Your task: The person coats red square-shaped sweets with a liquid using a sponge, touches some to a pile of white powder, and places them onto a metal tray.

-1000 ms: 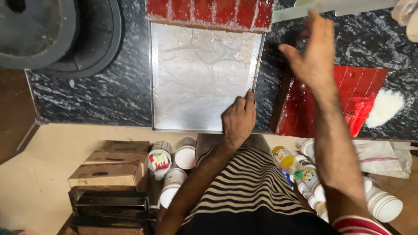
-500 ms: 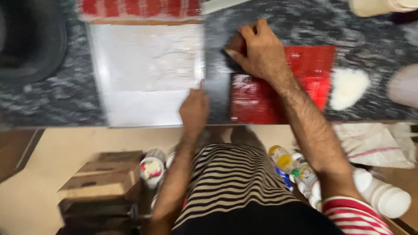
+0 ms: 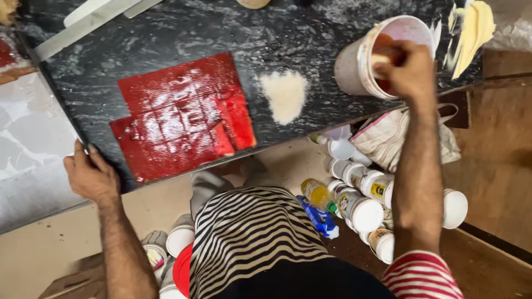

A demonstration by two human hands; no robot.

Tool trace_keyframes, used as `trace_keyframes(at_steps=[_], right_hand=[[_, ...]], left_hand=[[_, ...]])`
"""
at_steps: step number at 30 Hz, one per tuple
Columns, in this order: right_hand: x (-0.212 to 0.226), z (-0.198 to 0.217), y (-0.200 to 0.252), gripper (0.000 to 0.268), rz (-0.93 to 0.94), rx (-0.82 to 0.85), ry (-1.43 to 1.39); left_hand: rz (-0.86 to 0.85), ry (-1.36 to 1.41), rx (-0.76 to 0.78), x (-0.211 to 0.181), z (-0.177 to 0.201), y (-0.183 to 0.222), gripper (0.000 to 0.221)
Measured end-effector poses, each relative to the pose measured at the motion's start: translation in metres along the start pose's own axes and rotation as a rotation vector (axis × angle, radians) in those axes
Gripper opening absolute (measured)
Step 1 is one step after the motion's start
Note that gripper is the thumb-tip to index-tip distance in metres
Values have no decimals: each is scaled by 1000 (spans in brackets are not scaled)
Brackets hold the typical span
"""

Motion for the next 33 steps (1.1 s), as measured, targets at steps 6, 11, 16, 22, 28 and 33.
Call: trace_keyframes(at_steps=[6, 11, 16, 22, 28, 33], right_hand=[[-18, -56, -39, 32, 389, 149, 443], [-12, -21, -32, 60, -48, 385, 82], [-14, 35, -24, 52, -446, 381, -636], [-13, 58, -15, 41, -287, 487, -1174], [2, 29, -17, 51, 155, 218, -361], [0, -22, -24, 63, 435, 65, 351]], left_hand=[[2, 45, -17, 4, -4, 2, 29], [11, 14, -15, 1, -3, 1, 29], [2, -5, -26, 0, -2, 3, 30], [12, -5, -20, -5, 0, 0, 32], [-28, -16, -25, -7, 1, 0, 28], [-45, -3, -22, -8, 2, -4, 26]])
Point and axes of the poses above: each hand's wrist, its own y-axis away from the middle knuckle, its own z-axis out of the back of the hand, x = y × z, the point moved 4 cm from there along -y, towards the middle knuckle, and after that the axes turned 12 degrees about -x, right-handed, at the moved point
